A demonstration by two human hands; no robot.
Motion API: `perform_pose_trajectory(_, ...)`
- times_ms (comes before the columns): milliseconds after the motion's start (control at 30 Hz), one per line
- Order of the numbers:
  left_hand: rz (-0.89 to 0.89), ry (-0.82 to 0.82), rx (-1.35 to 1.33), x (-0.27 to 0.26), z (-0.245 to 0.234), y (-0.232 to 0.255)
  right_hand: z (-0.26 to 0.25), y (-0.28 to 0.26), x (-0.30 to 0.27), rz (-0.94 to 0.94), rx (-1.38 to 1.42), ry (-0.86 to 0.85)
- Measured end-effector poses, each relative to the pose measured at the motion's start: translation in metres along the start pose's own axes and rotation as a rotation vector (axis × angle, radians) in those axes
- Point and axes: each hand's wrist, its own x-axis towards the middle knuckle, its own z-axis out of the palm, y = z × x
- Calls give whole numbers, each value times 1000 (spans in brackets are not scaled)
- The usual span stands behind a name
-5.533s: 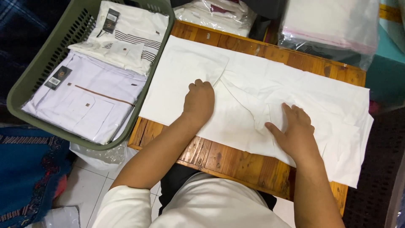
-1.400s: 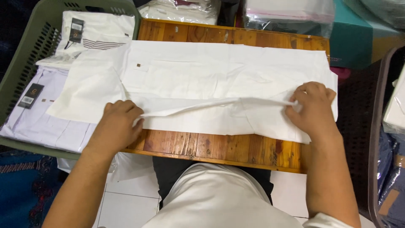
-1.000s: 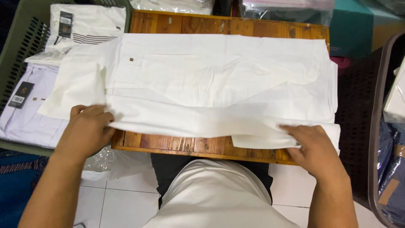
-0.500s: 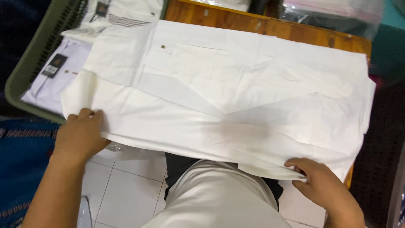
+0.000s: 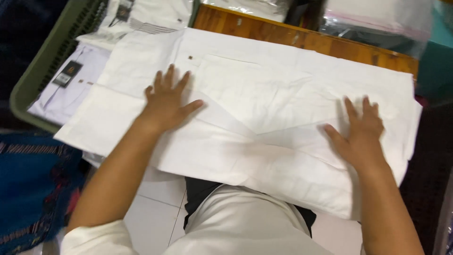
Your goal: A person unfolds a shirt, smooths it out, folds it neatly, and then packages it into a clear plastic bag.
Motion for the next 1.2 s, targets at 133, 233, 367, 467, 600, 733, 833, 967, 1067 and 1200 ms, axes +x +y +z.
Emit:
perform_pose_trajectory(133, 106, -25, 101, 29, 10, 38, 12, -5, 25, -39, -237, -3)
perform_pose_trajectory(233, 82, -61, 138, 44, 7, 48, 13, -1, 32, 15, -290, -133)
perform_pose_trajectory(367, 86, -36, 143, 56, -1, 55, -5, -13, 43, 60, -256, -147)
perform_pose_trajectory(467, 102, -3, 125, 64, -9, 59, -11, -18, 56, 75, -240, -153)
perform_pose_trajectory(600, 137, 27, 48, 70, -15, 62, -12, -16, 68, 84, -223, -122)
perform_pose_trajectory(733, 317, 187, 6, 96, 5, 29, -10, -2, 69, 29, -150, -115)
perform_pose_trajectory(833, 367, 406, 111, 112, 21, 11, 1, 8, 70, -159, -97, -57)
perform_pose_trajectory(967, 459, 589, 168, 123, 21, 4, 20, 24, 79, -249, -176, 149)
perform_pose_trajectory(1067, 434, 507, 87, 112, 4, 10, 13, 21, 78, -269, -147, 193)
perform_pose_trajectory(1200, 407, 401, 74, 106, -4, 12, 3, 20, 74, -324, -60, 185)
